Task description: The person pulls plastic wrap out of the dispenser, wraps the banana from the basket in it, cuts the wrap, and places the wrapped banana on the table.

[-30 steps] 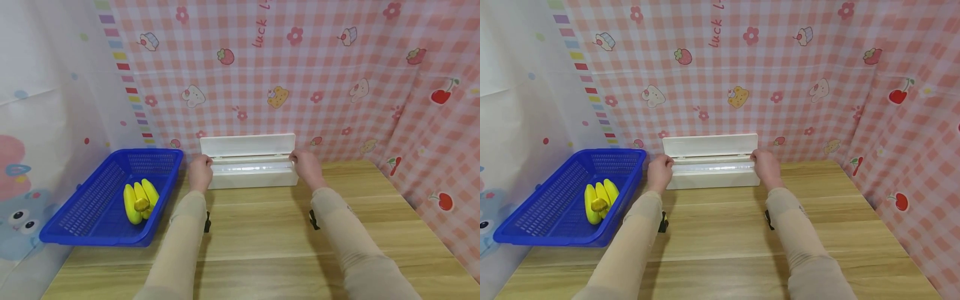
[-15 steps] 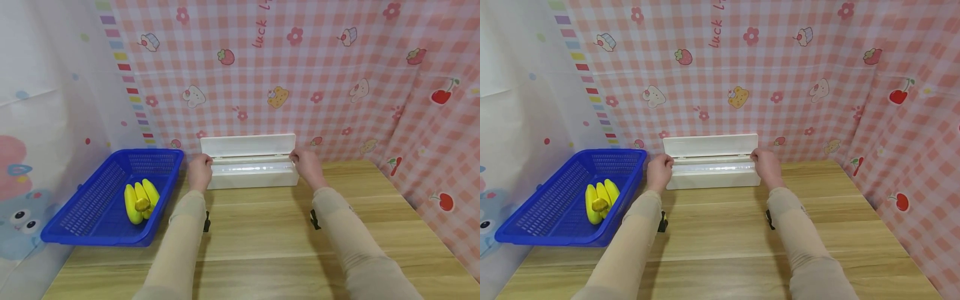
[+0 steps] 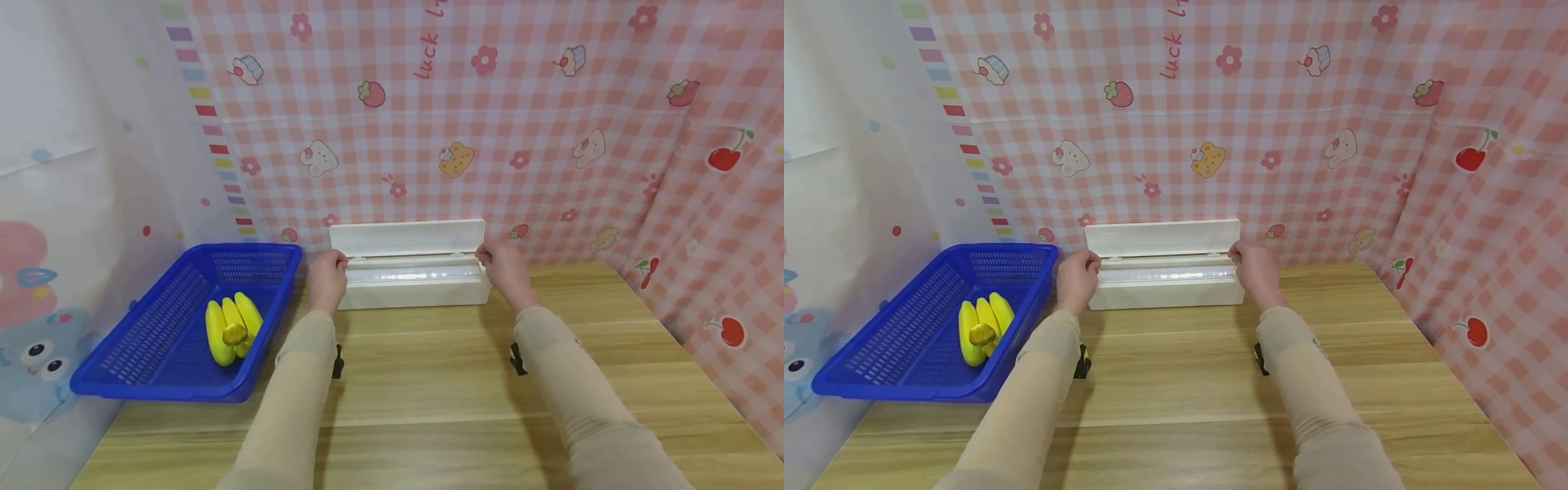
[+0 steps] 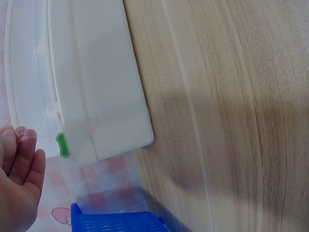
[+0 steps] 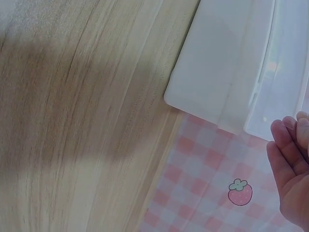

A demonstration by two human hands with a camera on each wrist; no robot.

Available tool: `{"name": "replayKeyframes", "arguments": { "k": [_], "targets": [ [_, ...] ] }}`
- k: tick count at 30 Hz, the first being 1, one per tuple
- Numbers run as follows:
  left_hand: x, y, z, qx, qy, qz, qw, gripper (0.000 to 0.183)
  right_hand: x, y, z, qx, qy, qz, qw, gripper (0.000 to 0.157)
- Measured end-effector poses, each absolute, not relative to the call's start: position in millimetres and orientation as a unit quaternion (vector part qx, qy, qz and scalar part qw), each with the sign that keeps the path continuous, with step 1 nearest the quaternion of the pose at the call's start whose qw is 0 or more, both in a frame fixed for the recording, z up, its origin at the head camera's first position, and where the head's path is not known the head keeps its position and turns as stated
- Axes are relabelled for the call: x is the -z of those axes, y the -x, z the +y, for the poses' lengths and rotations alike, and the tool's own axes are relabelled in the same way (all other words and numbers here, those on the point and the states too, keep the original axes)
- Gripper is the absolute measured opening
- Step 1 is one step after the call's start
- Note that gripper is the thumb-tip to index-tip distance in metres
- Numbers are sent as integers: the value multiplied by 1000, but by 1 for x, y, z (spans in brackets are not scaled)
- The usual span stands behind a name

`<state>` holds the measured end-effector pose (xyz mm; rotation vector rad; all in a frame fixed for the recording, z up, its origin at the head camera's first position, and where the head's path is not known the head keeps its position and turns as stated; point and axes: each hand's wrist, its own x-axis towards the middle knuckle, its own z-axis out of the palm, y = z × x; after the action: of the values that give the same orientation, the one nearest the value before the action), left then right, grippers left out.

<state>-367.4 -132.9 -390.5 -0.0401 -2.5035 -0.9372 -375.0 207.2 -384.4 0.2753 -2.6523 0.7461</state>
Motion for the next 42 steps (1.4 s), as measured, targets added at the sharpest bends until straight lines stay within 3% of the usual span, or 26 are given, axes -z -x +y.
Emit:
{"name": "replayKeyframes", "arguments": {
  "k": [42],
  "targets": [
    [380,364,-138,342,58,-892,289,8,369,372,210,-260,-128,-933,214,12]
  ]
}}
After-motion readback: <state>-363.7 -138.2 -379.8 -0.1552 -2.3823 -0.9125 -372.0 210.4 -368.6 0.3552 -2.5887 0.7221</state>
